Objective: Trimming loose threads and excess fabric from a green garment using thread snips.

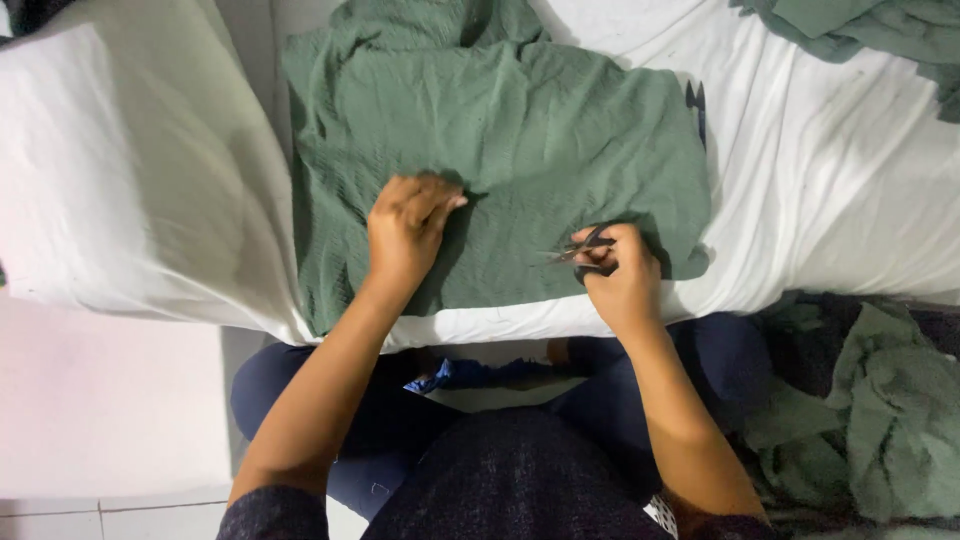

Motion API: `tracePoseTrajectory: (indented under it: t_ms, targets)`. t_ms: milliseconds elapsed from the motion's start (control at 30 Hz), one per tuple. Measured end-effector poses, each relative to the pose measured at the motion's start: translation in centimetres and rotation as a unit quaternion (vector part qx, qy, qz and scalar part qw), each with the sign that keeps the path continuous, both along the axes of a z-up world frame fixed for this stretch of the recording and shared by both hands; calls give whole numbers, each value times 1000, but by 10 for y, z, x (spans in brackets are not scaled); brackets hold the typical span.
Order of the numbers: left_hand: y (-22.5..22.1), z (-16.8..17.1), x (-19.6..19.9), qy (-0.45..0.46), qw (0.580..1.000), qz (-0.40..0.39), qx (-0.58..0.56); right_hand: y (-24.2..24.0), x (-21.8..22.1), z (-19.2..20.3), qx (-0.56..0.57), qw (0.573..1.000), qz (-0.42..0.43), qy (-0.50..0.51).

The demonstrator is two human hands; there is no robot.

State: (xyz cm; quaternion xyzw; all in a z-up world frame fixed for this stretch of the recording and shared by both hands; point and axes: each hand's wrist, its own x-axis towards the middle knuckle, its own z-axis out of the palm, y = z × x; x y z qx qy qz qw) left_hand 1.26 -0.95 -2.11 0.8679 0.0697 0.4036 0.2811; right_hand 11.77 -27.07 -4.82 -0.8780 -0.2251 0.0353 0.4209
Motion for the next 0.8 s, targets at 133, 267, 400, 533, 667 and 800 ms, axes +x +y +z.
tracePoseTrajectory:
  t_ms: [133,267,400,533,667,800]
  targets:
    - [-7,13,-43,8,1000,6,-26,4,2,-27,31,998,-48,2]
    - [-41,65,-83,100,979,-163,-72,-34,-5,-16,237,937,68,247]
    - [-54,58,-120,287,874,-381,-90,-41,-36,41,90,866,305,384]
    - [-36,74,-92,239,914,-308,-110,-13,-3,39,150,953,146,218]
    - [-2,44,-65,196,977,-69,55,10,25,-11,21,999,-40,-14]
    - [29,31,-42,198,974,68,92,11,21,-28,85,991,-94,-38]
